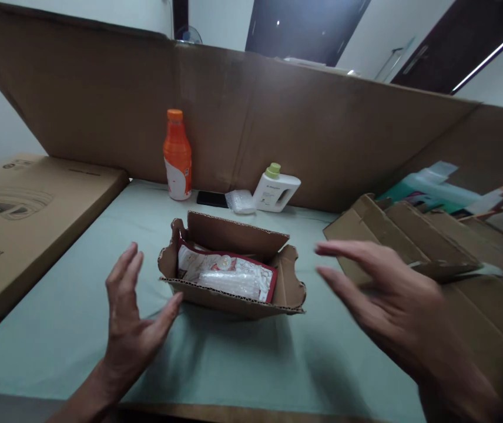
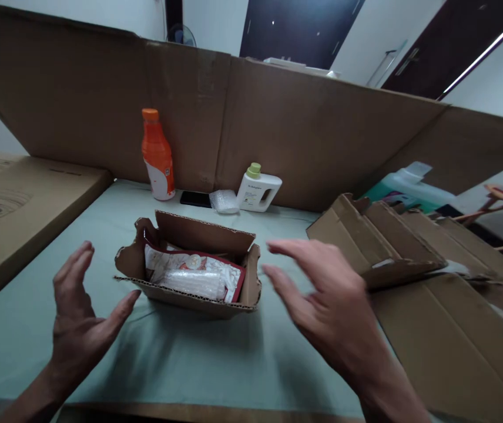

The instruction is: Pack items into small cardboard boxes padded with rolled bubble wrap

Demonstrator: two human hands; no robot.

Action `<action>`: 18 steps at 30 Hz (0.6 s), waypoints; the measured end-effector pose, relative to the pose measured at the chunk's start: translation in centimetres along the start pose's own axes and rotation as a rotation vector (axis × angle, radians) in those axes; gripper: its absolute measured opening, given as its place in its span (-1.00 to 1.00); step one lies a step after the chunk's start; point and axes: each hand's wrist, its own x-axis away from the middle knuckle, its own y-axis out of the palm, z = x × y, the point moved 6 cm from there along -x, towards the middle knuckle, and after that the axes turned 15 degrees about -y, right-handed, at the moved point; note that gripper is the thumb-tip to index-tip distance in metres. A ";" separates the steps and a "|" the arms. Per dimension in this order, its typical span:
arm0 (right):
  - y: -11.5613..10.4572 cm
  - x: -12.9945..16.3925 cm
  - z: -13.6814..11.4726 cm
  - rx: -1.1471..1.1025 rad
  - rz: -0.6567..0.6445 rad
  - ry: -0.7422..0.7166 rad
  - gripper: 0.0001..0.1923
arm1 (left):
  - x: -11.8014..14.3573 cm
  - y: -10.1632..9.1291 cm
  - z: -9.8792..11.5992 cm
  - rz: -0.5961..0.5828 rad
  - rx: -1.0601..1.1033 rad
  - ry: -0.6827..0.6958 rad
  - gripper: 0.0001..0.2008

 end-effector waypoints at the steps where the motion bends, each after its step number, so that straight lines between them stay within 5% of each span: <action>1: -0.9 2.2 1.0 -0.012 0.089 0.114 -0.78 | 0.0 0.3 -1.8 -0.063 0.053 -0.129 -0.13; 4: 2.2 8.5 2.2 -0.195 0.054 0.362 -0.77 | 0.4 2.9 -6.3 -0.327 0.217 -0.459 -0.11; 6: 6.9 10.6 1.4 -0.374 -0.028 0.375 -0.40 | 0.4 5.1 -7.3 -0.469 0.314 -0.556 -0.10; 9: 12.2 11.1 0.0 -0.537 0.038 0.363 -0.31 | 0.1 7.7 -7.0 -0.529 0.365 -0.610 -0.13; 11: 13.6 10.6 -0.6 -0.565 0.127 0.378 -0.38 | 0.2 8.0 -6.6 -0.500 0.347 -0.618 -0.17; 15: 13.9 9.0 -2.8 -0.532 0.174 0.328 -0.35 | 1.0 4.1 -7.8 -0.451 0.249 -0.623 -0.40; 18: 13.8 6.2 -5.0 -0.578 0.108 0.211 -0.34 | 0.0 -1.1 -8.4 -0.240 0.126 -0.595 -0.50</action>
